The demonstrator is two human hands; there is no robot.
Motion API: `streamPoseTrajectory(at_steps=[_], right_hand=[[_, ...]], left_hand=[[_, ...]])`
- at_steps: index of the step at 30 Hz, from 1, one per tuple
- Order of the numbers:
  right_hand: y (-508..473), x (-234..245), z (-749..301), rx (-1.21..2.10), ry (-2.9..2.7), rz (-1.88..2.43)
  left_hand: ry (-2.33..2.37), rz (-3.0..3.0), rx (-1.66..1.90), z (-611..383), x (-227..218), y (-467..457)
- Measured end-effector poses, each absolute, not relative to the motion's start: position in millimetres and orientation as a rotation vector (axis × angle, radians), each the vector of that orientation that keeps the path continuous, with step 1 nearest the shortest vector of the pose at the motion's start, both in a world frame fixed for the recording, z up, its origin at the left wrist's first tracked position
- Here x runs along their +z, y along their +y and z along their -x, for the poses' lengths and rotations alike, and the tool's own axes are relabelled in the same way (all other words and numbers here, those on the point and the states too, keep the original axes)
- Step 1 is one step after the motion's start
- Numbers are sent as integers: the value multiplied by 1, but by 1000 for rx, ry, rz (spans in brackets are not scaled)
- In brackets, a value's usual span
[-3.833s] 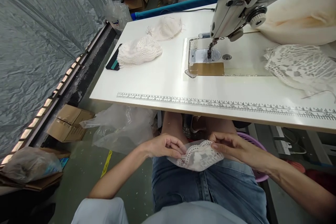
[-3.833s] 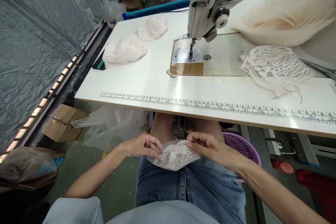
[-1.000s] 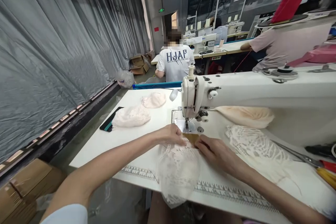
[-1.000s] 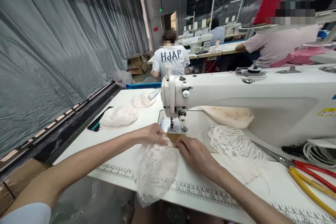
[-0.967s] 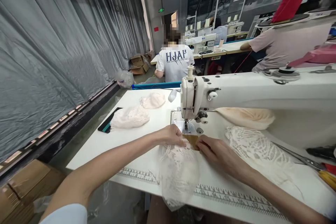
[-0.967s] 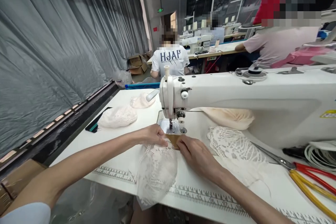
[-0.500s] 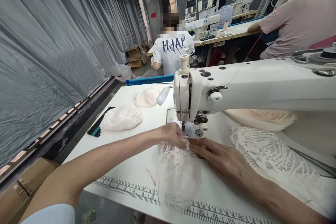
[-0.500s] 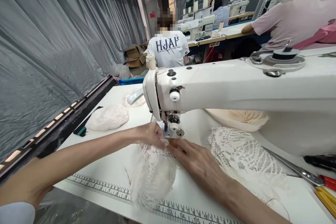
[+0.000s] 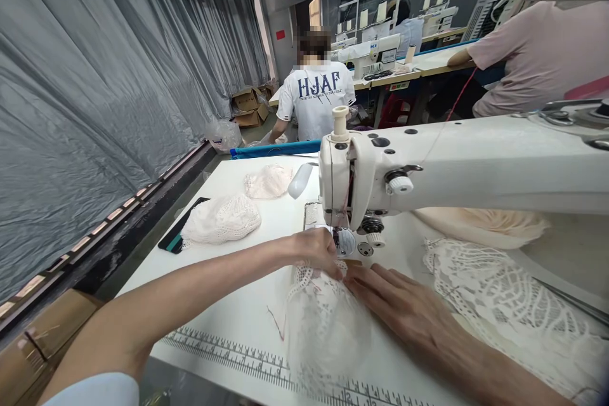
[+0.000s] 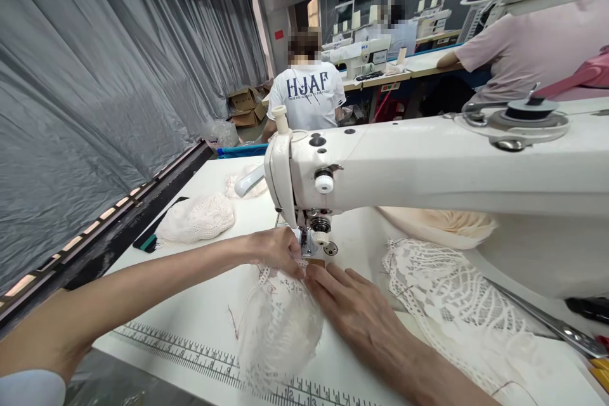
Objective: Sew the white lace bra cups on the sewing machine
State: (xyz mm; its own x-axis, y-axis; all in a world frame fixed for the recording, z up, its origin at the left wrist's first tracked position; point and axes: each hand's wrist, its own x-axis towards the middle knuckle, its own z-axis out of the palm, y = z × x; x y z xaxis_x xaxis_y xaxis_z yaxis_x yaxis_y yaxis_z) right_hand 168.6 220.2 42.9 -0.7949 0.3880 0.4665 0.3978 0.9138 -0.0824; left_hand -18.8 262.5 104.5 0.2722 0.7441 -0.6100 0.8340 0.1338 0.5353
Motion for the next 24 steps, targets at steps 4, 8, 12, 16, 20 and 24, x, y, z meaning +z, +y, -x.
streamPoseTrajectory(at_steps=[4,8,12,16,20,24], right_hand=[[221,40,-167,-202,-2557,492],[221,35,-167,-265,-2540,501],[221,32,-166,-279,-2552,532],[222,29,-166,-278,-2542,543],[225,28,-165,-316,-2544,538],[226,29,-165,-273,-2557,546]], left_hand=[[1482,-1701,-156,24,105,270],[1565,-1922,-141,41,103,280],[1751,-2215,46,51,98,274],[1592,-2665,408,46,82,245],[1217,-3057,481,42,63,221],[1255,-3095,420,46,58,215]])
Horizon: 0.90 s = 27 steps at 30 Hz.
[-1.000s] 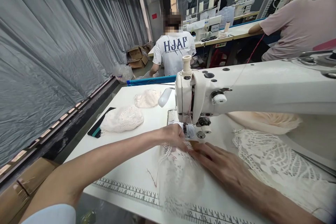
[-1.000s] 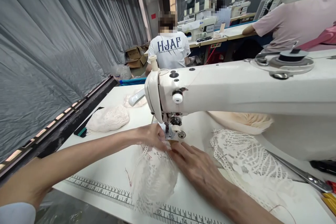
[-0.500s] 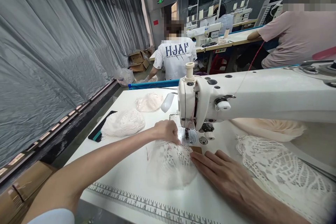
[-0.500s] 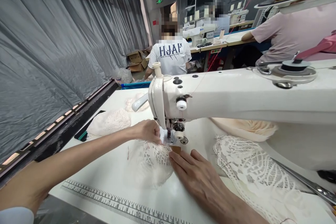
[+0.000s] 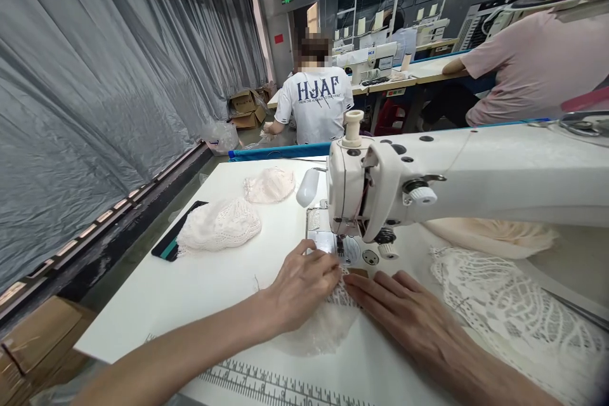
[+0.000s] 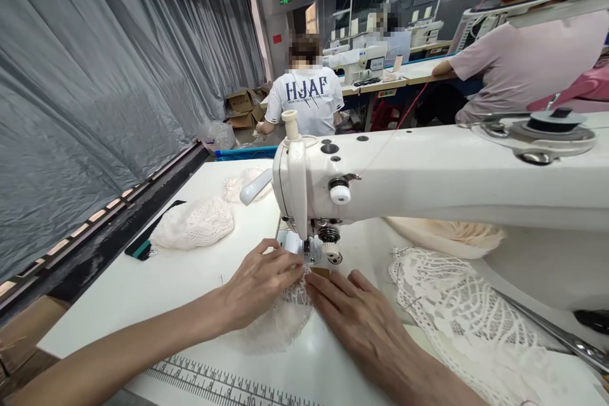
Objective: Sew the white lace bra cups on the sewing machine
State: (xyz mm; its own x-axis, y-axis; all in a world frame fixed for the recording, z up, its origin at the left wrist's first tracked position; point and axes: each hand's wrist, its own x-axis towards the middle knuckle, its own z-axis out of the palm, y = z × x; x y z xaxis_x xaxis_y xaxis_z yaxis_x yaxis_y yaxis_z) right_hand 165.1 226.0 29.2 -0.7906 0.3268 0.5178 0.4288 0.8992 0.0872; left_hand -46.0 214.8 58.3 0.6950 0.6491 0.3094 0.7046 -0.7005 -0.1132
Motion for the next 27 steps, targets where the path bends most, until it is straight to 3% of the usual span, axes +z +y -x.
streamPoseTrajectory(at_steps=[27], right_hand=[[234,30,-167,-277,-2638,643]], left_hand=[[-1217,2682,-351,50,51,239]])
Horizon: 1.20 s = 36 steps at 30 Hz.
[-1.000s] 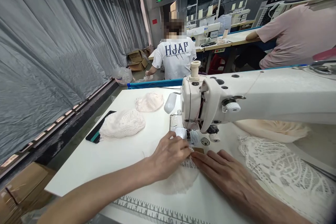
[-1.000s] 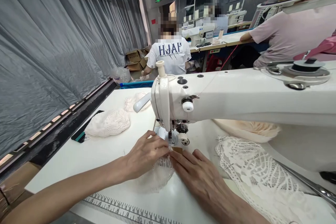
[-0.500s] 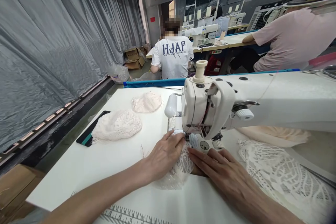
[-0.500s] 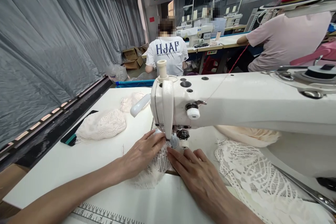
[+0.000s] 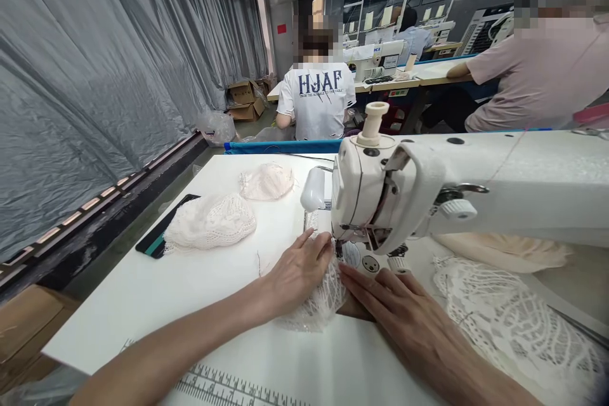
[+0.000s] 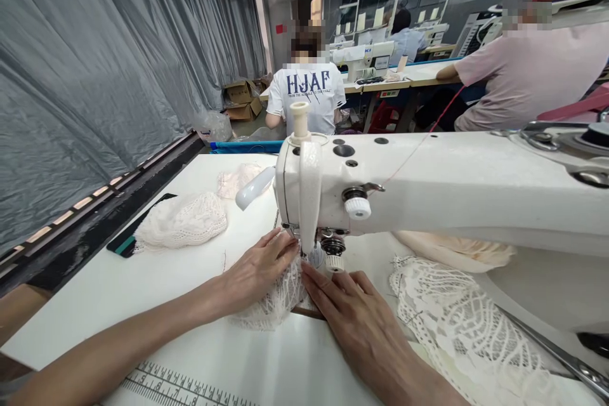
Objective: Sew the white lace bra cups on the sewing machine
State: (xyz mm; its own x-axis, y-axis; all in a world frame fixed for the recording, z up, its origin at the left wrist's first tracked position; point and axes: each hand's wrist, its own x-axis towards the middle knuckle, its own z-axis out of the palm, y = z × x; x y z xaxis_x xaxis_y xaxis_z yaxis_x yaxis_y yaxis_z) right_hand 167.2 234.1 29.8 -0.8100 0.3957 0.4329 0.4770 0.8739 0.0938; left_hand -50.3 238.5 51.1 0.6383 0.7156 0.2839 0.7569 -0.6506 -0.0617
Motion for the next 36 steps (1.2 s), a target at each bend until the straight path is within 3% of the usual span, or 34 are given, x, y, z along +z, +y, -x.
streamPoseTrajectory(at_steps=[36], right_hand=[[231,41,-167,-187,-2550,568]], left_hand=[[-1194,2510,-521,34,43,221]])
